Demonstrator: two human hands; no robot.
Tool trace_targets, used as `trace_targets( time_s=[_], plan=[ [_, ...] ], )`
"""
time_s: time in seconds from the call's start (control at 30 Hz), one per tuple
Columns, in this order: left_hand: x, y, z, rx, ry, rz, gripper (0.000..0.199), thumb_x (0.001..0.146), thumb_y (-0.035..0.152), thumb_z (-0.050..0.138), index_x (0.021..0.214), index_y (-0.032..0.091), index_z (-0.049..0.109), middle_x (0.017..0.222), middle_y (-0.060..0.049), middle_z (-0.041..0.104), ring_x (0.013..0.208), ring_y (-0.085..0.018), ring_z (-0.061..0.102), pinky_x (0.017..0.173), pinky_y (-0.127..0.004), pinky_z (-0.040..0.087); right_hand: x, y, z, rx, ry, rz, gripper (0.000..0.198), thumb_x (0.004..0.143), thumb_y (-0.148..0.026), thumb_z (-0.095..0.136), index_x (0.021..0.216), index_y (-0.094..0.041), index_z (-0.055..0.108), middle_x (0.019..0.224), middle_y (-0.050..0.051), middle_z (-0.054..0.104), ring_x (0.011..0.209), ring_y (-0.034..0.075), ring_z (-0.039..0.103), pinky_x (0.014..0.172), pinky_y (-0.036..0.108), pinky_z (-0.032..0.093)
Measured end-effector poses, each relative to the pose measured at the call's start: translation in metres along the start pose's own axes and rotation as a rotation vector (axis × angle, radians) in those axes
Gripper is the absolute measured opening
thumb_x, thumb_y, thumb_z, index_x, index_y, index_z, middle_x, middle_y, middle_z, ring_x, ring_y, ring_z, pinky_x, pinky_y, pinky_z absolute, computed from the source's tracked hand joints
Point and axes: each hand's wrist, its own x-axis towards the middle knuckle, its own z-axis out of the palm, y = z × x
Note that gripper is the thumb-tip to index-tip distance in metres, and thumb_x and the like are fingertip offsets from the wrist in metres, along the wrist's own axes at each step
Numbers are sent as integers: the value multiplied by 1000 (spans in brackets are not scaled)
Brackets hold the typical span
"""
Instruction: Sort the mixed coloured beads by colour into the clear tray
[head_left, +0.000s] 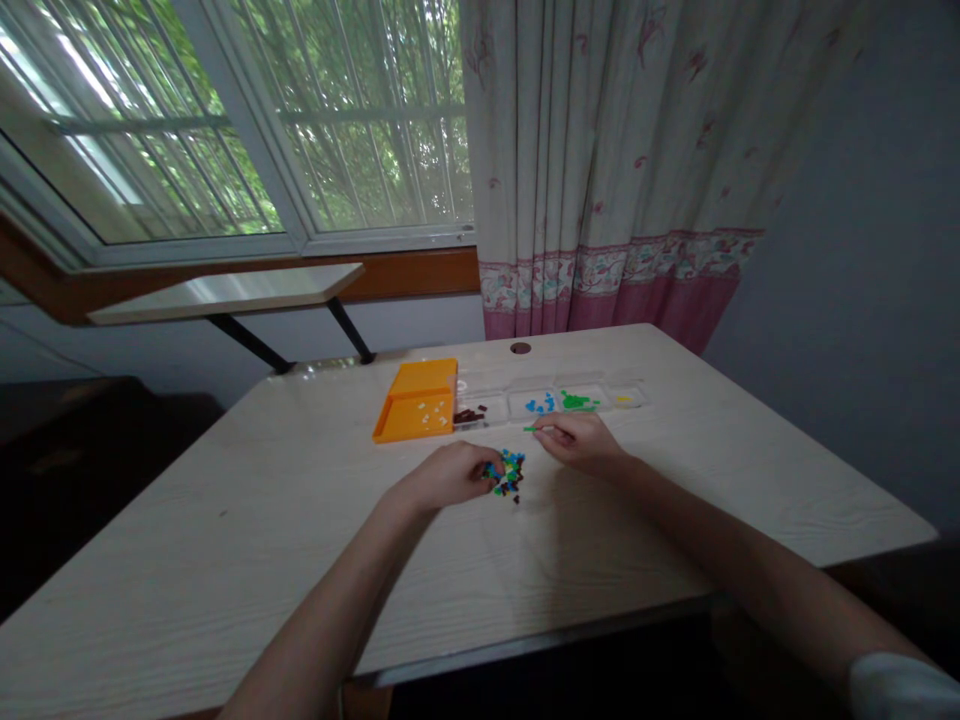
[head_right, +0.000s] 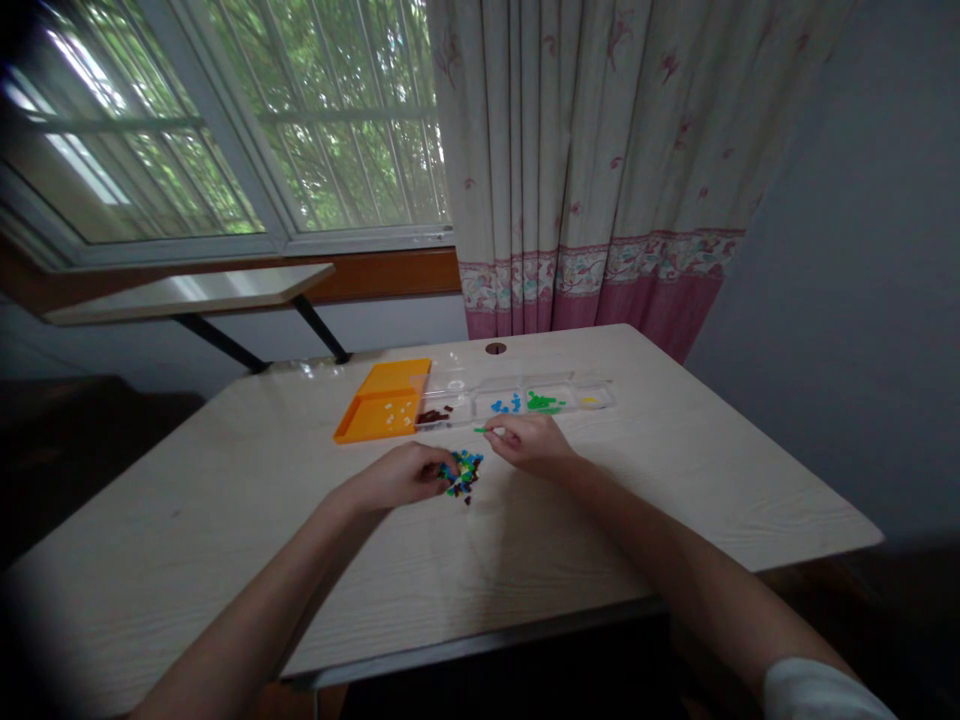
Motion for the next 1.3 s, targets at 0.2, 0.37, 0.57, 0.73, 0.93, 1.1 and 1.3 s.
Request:
trace_targets(
  time_s=[0.2,0.37,0.57,0.73,0.93,1.1,1.3],
  plan=[
    [1,-3,3,-12,-21,3,18,75,27,52,89,21,63,73,0,62,61,-10,51,56,-18,34,0,0,1,5,9,-10,21,80,-32,48,79,-18,64,43,-6,43,41,6,41,49,17,34],
    [1,-4,2,-17,-42,12,18,75,29,54,88,21,63,75,0,63,63,-11,53,57,-18,34,-1,2,1,-23,8,-18,23,81,-33,47,80,-19,65,44,-5,46,43,7,44,52,17,35],
    [-1,-4,-1,-10,-78,22,18,75,26,53,89,22,64,76,0,64,64,-11,53,57,-17,35,4,19,-18,-267,-94,91,25,82,-32,44,88,-20,65,58,0,62,54,11,54,57,20,36],
    [-1,-5,0,-19,-58,29,19,77,23,49,89,21,64,78,0,64,66,-11,54,60,-18,36,6,47,-37,-448,-174,357,26,81,-34,43,92,-23,64,69,2,66,60,15,58,54,22,34],
    [4,-6,4,-124,78,38,21,81,28,46,88,16,61,76,-2,62,67,-11,53,62,-19,38,3,66,-38,-553,-271,508,29,80,-28,41,99,-24,63,77,6,68,70,19,60,59,25,36],
    [9,-6,13,-191,163,25,21,81,31,47,82,14,59,76,-3,61,68,-11,52,63,-20,38,4,49,-31,-408,-289,404,28,81,-28,42,100,-24,62,76,4,67,67,16,59,59,23,36],
    [12,2,18,-291,218,32,24,83,33,45,84,13,59,71,-1,59,63,-10,49,57,-18,36,-1,8,1,-82,-361,75,21,77,-31,53,93,-23,64,61,-1,63,54,10,54,54,18,34]
  ],
)
